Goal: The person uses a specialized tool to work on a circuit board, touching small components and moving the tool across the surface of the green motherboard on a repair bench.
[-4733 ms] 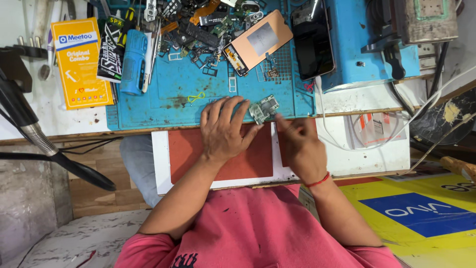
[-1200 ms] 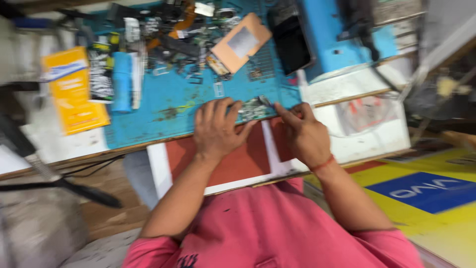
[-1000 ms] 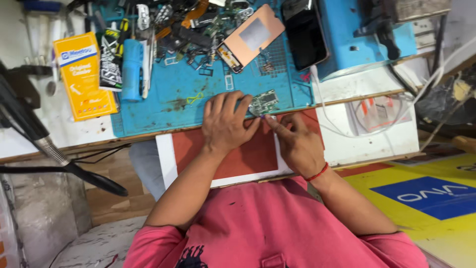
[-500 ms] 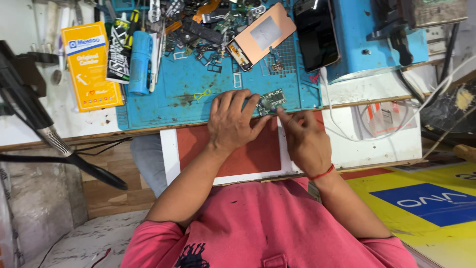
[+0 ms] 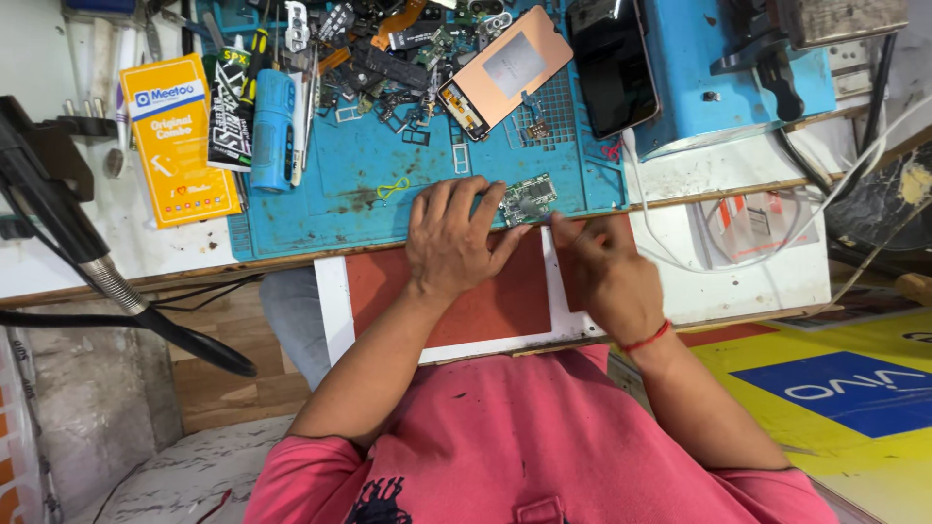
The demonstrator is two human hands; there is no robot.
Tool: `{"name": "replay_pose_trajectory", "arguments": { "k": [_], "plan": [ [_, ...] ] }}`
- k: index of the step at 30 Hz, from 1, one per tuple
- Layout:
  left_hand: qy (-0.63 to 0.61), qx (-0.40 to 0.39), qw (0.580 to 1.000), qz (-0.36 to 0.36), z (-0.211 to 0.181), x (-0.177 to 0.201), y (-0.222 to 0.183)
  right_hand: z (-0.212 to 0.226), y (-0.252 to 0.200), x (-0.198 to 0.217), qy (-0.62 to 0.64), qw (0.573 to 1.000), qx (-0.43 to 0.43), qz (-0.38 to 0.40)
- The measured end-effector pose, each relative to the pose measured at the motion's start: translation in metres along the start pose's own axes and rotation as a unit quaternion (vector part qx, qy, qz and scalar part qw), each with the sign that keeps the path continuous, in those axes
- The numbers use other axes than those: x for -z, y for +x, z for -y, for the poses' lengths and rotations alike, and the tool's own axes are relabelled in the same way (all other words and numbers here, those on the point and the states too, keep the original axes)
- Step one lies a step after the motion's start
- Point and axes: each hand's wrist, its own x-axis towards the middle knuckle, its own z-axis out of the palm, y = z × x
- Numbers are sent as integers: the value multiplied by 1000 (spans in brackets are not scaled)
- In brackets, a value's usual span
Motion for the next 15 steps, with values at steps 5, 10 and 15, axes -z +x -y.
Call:
{"name": "replay_pose_trajectory", "arguments": {
  "k": [5, 10, 15],
  "plan": [
    [4, -2, 1000, 6, 1, 4, 1, 12, 2, 2, -10, 1000, 23, -3],
    [13, -8, 1000, 5, 1, 1, 0, -3, 8, 0, -38, 999, -30, -14],
    [7, -11, 1000, 1, 0, 2, 1, 7, -15, 0, 28, 996, 11, 86]
  ]
}}
